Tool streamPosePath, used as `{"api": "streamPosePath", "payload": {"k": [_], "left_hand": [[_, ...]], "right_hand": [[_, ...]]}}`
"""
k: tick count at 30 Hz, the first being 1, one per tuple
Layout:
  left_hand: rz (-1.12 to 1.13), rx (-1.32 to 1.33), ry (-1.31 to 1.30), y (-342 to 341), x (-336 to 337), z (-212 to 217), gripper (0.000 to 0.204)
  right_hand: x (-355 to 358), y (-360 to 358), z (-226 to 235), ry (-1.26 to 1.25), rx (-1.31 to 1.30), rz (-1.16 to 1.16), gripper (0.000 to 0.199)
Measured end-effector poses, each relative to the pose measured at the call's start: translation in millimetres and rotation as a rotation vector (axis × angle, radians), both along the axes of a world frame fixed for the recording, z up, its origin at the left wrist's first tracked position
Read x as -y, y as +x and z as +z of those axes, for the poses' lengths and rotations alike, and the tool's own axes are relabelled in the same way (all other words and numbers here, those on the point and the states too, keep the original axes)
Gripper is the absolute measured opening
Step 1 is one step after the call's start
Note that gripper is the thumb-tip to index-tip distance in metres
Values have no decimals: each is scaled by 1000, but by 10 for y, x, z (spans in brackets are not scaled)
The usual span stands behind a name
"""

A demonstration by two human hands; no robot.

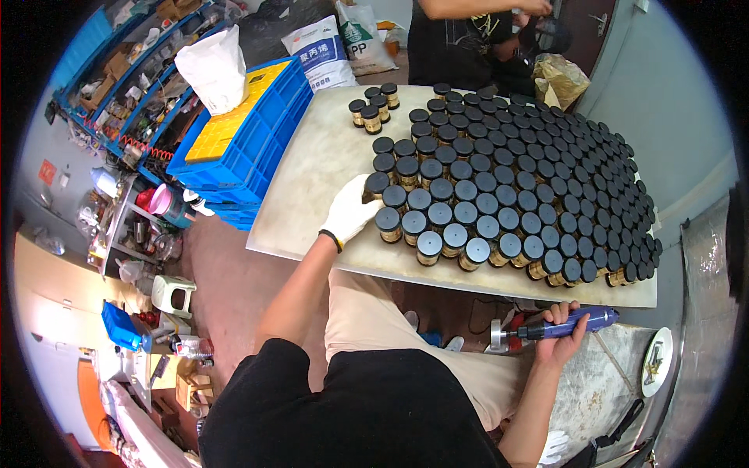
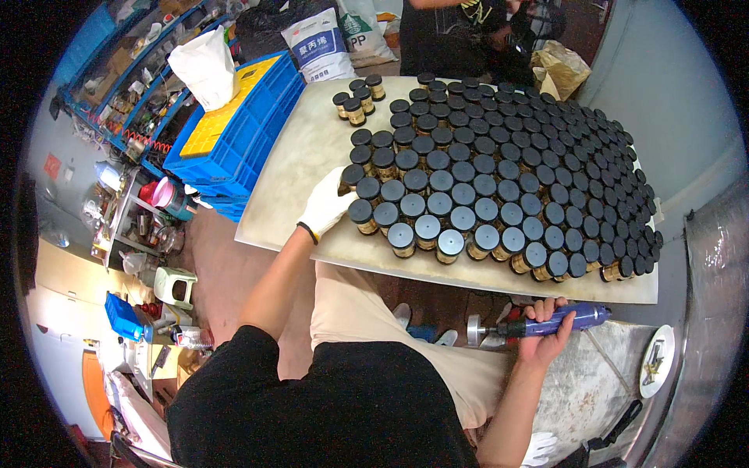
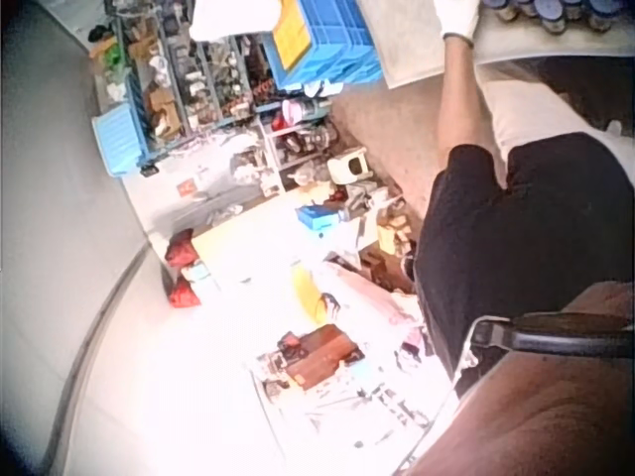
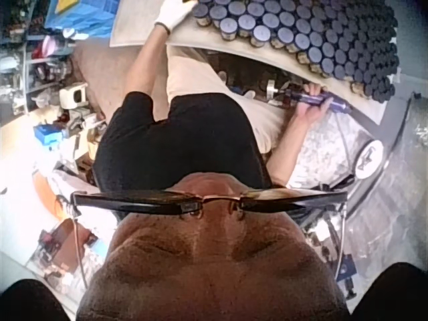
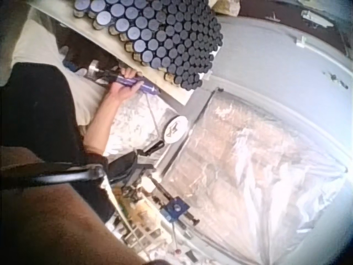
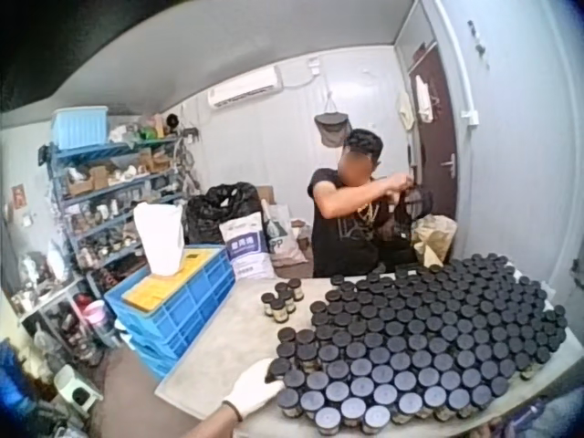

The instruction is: Apply sealant or use a specialized tool to seal individual canisters from a large batch.

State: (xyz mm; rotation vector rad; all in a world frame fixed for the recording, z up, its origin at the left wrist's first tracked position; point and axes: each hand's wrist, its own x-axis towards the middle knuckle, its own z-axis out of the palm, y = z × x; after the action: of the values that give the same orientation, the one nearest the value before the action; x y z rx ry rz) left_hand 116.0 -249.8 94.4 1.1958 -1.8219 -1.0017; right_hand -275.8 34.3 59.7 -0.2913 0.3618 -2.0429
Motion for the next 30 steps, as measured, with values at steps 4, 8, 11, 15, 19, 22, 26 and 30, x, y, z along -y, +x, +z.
{"api": "streamPosePath", "payload": {"k": [4,8,11,15,19,22,26,30], "left_hand": [[64,69,-76,112,35,-101,44],[129,86,-112,94,-107,9,48],[124,-429,130,288,-277,-117,43],[31,-809,465,417,-1122,258,48],[-219,-595,740,-63,-1661,294,51],[-489,-458,1014,-730,-1869,217,33],[-694,-92,998,-1339,-1974,137,35],[-774,128,662,-1534,-1969,11,37]], "right_hand": [[20,5,-6,-22,-2,28,31],[-107,-22,29,-4,-8,-8,31],[-210,-112,-68,-45,41,6,31],[-73,-104,-145,-27,110,-13,33],[13,-65,-75,-101,180,31,35],[-3,-77,-64,-122,211,20,37],[-46,-102,-63,-120,273,16,37],[-76,-132,-64,-117,267,21,31]]}}
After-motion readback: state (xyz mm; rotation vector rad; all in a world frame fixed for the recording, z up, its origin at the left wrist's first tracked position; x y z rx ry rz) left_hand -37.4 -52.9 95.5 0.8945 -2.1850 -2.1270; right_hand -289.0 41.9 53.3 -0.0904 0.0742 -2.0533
